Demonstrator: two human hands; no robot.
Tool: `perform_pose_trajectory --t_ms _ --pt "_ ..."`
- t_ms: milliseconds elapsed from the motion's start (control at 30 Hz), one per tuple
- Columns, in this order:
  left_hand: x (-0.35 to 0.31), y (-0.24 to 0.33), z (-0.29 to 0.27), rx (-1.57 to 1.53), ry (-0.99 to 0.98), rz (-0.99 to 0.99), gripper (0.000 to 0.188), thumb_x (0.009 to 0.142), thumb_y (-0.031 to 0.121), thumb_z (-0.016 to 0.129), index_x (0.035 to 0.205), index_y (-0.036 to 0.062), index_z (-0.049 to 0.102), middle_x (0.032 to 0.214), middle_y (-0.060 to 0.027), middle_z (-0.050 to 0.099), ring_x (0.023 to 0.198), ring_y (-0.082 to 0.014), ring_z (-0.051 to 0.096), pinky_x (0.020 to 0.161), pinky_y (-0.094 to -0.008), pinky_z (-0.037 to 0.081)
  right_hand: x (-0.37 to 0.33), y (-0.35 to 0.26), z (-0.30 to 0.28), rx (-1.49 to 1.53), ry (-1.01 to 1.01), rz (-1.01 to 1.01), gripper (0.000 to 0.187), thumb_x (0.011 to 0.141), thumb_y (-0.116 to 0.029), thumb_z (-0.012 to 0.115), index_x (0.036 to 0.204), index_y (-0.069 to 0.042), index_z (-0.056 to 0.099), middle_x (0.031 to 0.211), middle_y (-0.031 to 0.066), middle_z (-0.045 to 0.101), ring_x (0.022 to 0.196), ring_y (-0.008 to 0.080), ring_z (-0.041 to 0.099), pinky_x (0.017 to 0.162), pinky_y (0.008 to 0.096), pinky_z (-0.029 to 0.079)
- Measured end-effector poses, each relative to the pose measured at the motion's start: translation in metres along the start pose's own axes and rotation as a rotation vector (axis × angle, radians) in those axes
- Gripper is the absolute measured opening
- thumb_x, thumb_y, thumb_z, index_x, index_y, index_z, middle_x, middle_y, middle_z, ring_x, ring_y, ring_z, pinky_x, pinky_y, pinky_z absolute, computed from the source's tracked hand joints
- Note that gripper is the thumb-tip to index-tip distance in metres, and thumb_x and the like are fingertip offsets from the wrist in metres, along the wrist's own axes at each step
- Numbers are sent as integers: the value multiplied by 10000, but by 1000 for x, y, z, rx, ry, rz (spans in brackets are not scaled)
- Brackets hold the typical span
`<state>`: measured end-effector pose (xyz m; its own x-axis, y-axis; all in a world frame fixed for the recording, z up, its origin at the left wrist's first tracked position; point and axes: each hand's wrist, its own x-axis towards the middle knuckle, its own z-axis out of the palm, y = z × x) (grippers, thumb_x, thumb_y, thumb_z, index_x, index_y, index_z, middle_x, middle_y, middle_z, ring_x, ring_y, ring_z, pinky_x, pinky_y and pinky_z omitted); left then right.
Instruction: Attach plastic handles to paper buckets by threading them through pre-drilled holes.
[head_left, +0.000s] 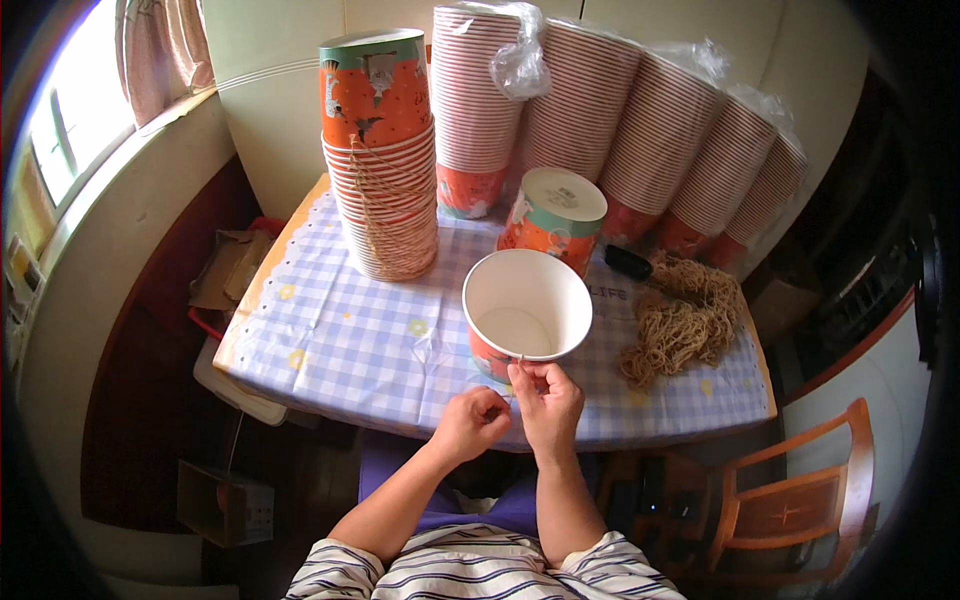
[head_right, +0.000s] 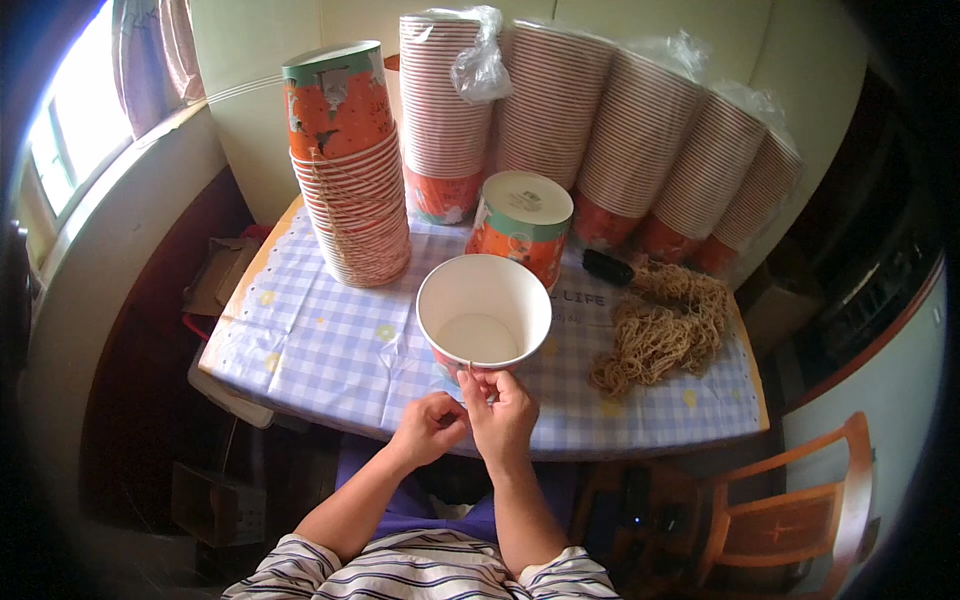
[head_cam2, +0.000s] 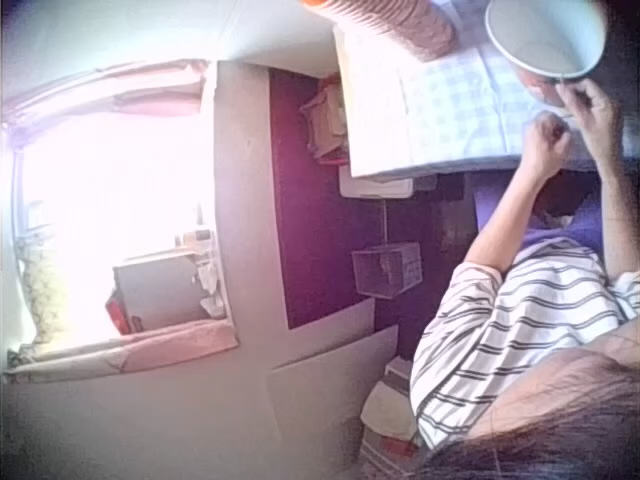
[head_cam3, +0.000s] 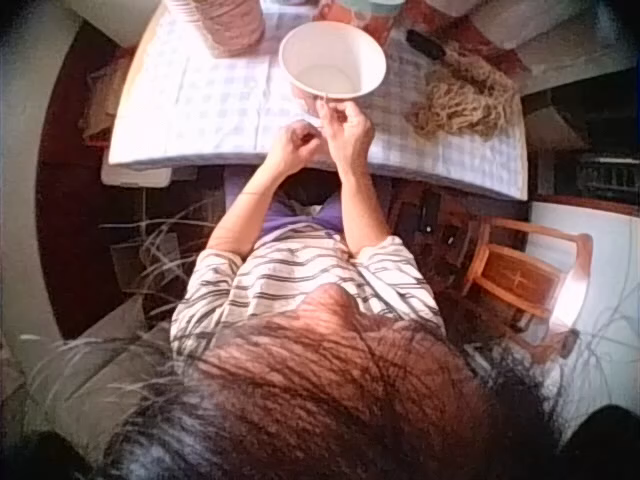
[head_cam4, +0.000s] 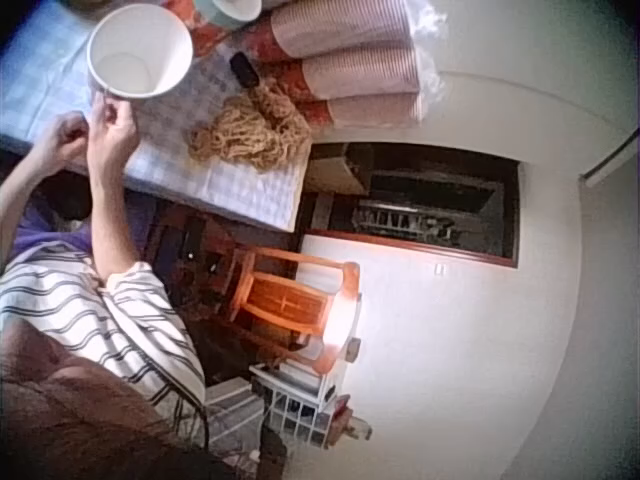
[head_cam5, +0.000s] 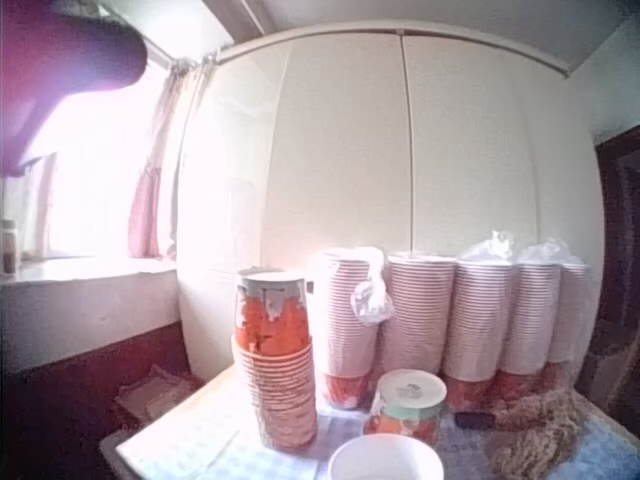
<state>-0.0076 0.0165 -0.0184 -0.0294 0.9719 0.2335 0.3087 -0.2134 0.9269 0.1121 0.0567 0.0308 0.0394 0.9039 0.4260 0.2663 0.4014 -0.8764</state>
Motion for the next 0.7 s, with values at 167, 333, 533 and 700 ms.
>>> perform_pose_trajectory --t_ms 167,333,533,700 --pt "1 3 -3 8 -2 -10 116 759 101 640 826 7 646 779 -147 612 705 -293 619 655 -348 500 3 -33 -37 -170 16 -212 186 741 -99 768 819 -40 610 780 63 582 636 172 563 565 283 453" --pt "-1 3 -4 -17 13 29 129 770 101 639 855 7 657 781 -156 606 700 -285 616 653 -338 498 30 -56 -32 -333 -116 -510 385 740 -138 742 1079 -49 582 983 108 574 764 256 629 641 354 507" --pt "-15 20 -20 -172 -179 -163 164 869 96 611 978 -16 661 824 -57 648 724 -95 572 638 -257 481 45 -48 -28 -530 -345 -571 222 750 -86 705 956 -64 623 848 88 619 717 289 636 641 384 508" --pt "-34 18 -65 -348 -234 -303 212 938 151 596 1060 -10 662 812 2 625 728 -60 546 679 -218 472 74 -46 -65 -411 -467 -657 144 731 -15 670 860 -66 632 838 80 634 750 288 620 662 378 494"
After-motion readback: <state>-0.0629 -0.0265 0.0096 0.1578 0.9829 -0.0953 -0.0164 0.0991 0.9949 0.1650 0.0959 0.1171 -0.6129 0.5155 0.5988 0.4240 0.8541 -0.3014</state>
